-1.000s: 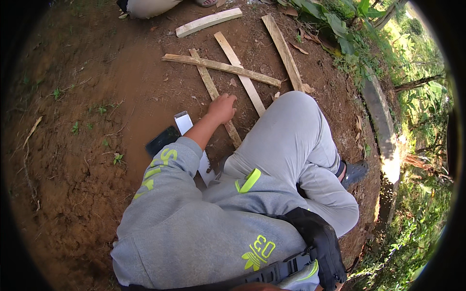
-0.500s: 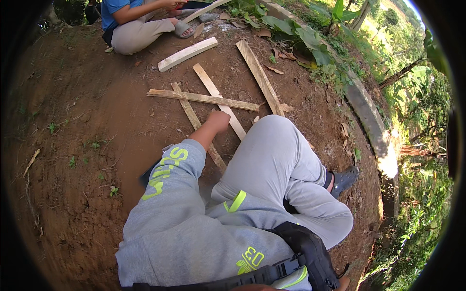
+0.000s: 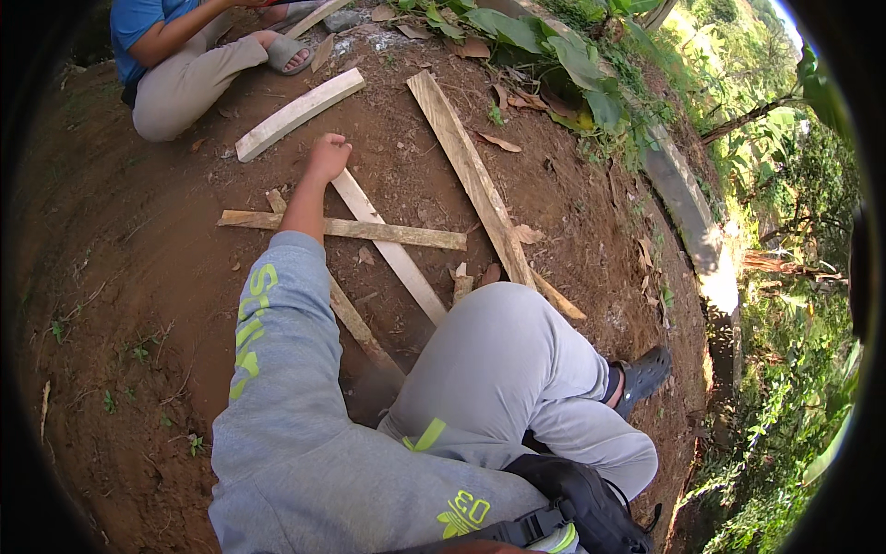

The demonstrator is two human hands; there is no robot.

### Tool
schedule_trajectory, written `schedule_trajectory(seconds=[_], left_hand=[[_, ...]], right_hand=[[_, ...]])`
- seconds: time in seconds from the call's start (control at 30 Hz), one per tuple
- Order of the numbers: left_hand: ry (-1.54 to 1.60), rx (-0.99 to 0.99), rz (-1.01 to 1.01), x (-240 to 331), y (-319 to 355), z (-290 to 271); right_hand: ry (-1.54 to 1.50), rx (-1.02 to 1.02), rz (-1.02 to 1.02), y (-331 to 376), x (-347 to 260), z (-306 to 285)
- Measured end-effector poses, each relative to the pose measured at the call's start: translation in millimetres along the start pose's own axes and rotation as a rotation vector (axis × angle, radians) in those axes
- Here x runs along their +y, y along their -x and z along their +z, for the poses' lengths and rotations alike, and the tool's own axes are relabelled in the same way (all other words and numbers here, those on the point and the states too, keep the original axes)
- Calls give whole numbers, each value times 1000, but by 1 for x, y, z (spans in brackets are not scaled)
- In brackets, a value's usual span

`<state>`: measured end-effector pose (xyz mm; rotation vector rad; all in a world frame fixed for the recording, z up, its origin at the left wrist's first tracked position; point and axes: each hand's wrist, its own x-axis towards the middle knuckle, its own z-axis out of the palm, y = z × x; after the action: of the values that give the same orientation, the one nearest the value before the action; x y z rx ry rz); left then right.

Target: The person saws a piece of wood with a saw, marks it using a marker, and handles wooden slats on the ground.

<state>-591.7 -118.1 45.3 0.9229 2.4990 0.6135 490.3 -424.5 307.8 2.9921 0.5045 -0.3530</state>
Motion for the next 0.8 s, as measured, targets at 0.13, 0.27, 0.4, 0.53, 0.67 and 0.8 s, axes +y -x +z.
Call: schedule_trajectory(seconds=[0.13,0.27,0.4,0.53,0.67,0.8], left_hand=[[-283,100,-102,26,-62,-10],[-516,101,-141,27,-107,-23],[-688,111,-5,0,-178,-7],[-581,-30,44,-46,-232,-20],[-965,115,57,-36,-220,-24],[-1115,3,-57,59,-128,-6]], right_hand=[[51,35,67,9,3,-1],[106,76,85,-16,0,-15],[97,105,122,-33,9,-17],[154,84,134,-52,7,-20],[161,61,197,-45,37,-8],[188,55,226,-49,52,-13]])
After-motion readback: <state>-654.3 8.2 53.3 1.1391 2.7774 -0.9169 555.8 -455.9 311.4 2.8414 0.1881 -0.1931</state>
